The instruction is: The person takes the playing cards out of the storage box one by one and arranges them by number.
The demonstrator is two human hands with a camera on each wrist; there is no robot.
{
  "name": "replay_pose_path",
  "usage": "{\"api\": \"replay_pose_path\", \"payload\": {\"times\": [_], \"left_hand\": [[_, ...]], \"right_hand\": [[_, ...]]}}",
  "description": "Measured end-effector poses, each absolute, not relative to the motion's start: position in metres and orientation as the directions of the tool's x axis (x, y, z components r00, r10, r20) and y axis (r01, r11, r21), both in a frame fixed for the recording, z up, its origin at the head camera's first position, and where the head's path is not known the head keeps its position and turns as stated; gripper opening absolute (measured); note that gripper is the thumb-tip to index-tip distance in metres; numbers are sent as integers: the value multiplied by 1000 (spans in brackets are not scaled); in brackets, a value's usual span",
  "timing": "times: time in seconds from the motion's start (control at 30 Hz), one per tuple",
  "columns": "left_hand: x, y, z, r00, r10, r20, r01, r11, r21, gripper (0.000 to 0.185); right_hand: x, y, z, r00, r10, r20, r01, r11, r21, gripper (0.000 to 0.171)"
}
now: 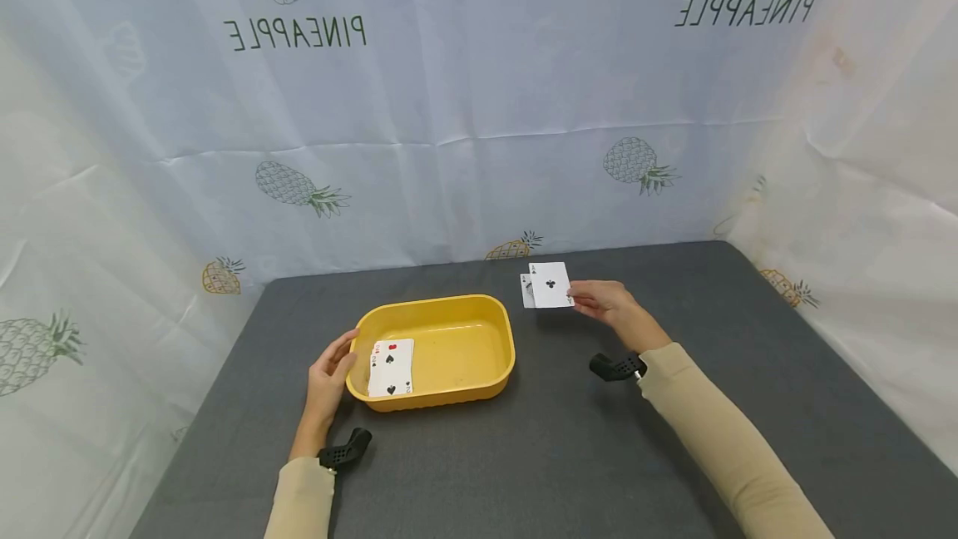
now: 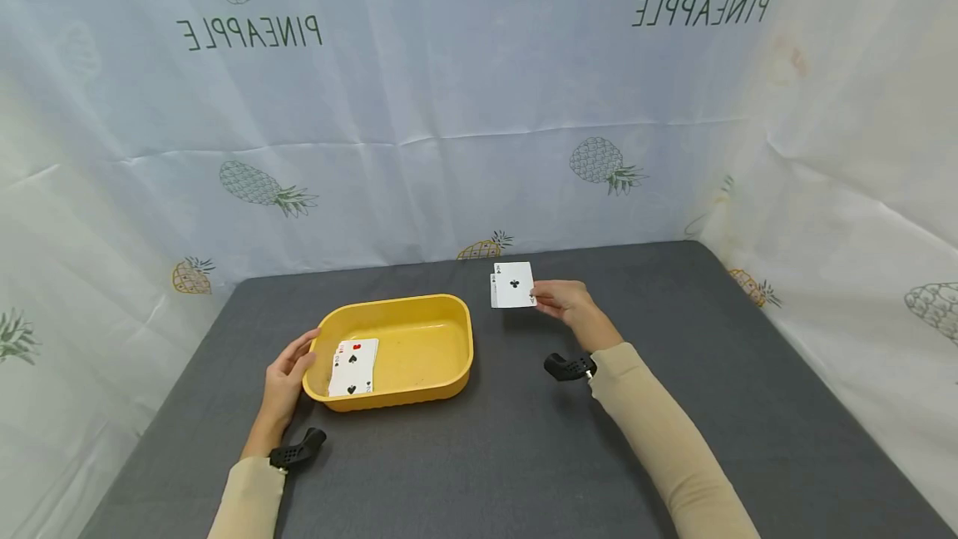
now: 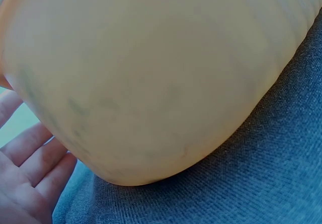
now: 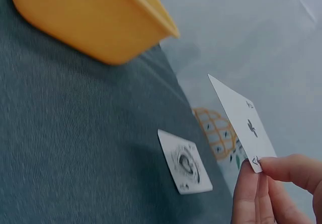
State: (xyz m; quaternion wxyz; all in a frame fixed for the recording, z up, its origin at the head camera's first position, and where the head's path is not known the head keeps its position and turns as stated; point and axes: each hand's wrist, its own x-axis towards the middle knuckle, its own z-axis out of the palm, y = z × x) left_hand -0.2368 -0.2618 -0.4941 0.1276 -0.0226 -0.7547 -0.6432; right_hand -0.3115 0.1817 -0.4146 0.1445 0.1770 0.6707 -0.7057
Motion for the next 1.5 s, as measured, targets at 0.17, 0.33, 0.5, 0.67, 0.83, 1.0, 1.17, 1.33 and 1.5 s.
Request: {"api": "replay_pose_path", "payload": {"times": [0.17, 0.33, 0.5, 0.67, 0.83, 1.0, 1.17, 1.33, 1.5], "left_hand": [[-237, -262, -492, -968, -136, 209, 183, 184, 966, 41], [-240, -262, -493, -973, -120, 197, 174, 175, 969, 41], [-245, -262, -493, -973, -116, 202, 180, 173, 968, 41], [-246, -262, -496, -969, -128, 210, 191, 147, 971, 41], [-245, -259, -500, -965, -144, 220, 205, 112, 972, 41], [-243, -255, -501, -962, -156, 226, 209, 117, 971, 40], [-240, -254, -500, -954, -171, 246, 223, 142, 964, 38], [-238, -256, -499, -958, -168, 231, 207, 148, 967, 39], [-237, -256, -498, -963, -160, 217, 190, 169, 967, 39]], "right_hand": [[-319, 196, -424, -899, 100, -427, 422, -64, -904, 57], [-327, 210, -435, -891, 178, -417, 406, -98, -909, 55], [-333, 221, -445, -870, 245, -428, 409, -125, -904, 53], [-340, 225, -452, -850, 278, -447, 423, -144, -895, 54], [-345, 227, -454, -847, 293, -443, 423, -134, -896, 56], [-347, 230, -451, -845, 308, -438, 426, -109, -898, 57], [-351, 232, -453, -839, 318, -442, 430, -110, -896, 52], [-352, 237, -456, -834, 343, -432, 434, -75, -898, 48], [-352, 238, -457, -828, 388, -406, 439, -4, -898, 48]]}}
